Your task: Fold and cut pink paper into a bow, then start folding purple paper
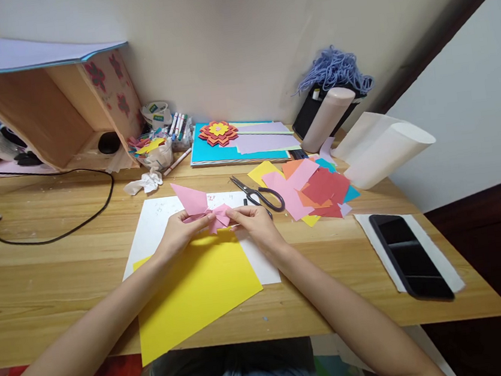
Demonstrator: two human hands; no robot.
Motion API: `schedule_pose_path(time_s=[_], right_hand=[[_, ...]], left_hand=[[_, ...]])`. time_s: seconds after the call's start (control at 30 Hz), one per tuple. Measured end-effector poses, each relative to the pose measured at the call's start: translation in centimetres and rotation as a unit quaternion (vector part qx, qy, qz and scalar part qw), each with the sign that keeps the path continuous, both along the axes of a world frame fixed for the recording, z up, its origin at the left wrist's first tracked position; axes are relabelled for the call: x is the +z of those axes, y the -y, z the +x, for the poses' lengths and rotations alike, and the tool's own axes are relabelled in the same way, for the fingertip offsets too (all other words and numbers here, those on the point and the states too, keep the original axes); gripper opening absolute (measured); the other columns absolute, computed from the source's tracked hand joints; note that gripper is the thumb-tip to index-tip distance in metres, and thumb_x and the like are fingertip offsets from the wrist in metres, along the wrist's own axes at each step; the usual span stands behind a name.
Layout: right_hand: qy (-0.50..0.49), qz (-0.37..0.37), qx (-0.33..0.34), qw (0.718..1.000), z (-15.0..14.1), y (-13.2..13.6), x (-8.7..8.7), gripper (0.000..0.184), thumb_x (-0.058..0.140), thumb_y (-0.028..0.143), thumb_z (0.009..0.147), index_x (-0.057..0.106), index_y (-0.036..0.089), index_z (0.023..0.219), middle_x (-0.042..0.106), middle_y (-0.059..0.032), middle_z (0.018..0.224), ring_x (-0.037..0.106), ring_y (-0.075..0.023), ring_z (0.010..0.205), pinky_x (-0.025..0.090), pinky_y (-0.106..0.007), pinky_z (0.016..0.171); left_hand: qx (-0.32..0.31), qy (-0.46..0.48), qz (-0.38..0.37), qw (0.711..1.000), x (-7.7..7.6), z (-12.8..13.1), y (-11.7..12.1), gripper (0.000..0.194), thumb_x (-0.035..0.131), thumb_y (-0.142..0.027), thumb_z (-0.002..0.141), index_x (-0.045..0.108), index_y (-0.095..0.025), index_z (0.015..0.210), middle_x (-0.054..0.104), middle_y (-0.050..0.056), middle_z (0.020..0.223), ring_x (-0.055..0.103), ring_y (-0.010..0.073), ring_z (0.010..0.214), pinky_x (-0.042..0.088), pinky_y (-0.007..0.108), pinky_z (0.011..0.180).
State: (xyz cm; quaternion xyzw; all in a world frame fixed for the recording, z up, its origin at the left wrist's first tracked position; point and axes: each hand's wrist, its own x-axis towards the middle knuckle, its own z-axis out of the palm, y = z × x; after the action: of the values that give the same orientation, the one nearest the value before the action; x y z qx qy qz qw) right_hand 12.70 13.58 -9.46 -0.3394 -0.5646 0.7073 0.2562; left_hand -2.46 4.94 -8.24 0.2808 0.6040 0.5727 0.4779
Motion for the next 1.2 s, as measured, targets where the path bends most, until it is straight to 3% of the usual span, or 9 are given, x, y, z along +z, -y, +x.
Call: schedule_pose_path(time_s=[0.13,0.37,0.9,1.2], right_hand=[[0.007,0.021,0.002,1.0,0.11,0.03,0.12,0.024,0.065,0.042,0.07,0.07,0.018,0.072,0.066,-0.0027,0.073,0.06,-0.0135,0.068,0.049,-0.024,0.063],[0.047,0.061,0.069,0.995,0.34,0.06,0.48,0.024,0.07,0.039,0.066,0.07,0.017,0.076,0.068,-0.0031,0.072,0.06,-0.0127,0.066,0.047,-0.025,0.065],[0.018,0.067,0.037,0.997,0.03,0.42,0.39,0.026,0.064,0.041,0.071,0.069,0.018,0.081,0.066,-0.0022,0.078,0.059,-0.0146,0.071,0.044,-0.025,0.066],[0.017,0.063,-0.029,0.997,-0.09,0.54,0.05,0.025,0.069,0.039,0.066,0.068,0.016,0.075,0.065,-0.0031,0.074,0.057,-0.0143,0.067,0.045,-0.027,0.065]], left_hand=[[0.001,0.02,-0.001,1.0,-0.03,0.04,-0.07,0.046,0.077,-0.039,0.053,0.068,-0.01,0.087,0.069,0.013,0.093,0.062,0.0257,0.091,0.045,0.035,0.083],[0.001,0.028,0.004,1.0,-0.34,0.12,0.02,0.044,0.077,-0.038,0.054,0.068,-0.01,0.087,0.069,0.012,0.092,0.063,0.0231,0.086,0.045,0.033,0.082],[-0.022,0.005,-0.018,1.0,-0.23,-0.05,0.03,0.042,0.079,-0.037,0.051,0.069,-0.013,0.083,0.07,0.01,0.092,0.063,0.0236,0.087,0.046,0.031,0.08],[-0.045,0.116,0.0,0.992,-0.1,0.26,-0.01,0.038,0.075,-0.04,0.057,0.07,-0.013,0.083,0.07,0.01,0.088,0.065,0.0218,0.083,0.045,0.034,0.086]])
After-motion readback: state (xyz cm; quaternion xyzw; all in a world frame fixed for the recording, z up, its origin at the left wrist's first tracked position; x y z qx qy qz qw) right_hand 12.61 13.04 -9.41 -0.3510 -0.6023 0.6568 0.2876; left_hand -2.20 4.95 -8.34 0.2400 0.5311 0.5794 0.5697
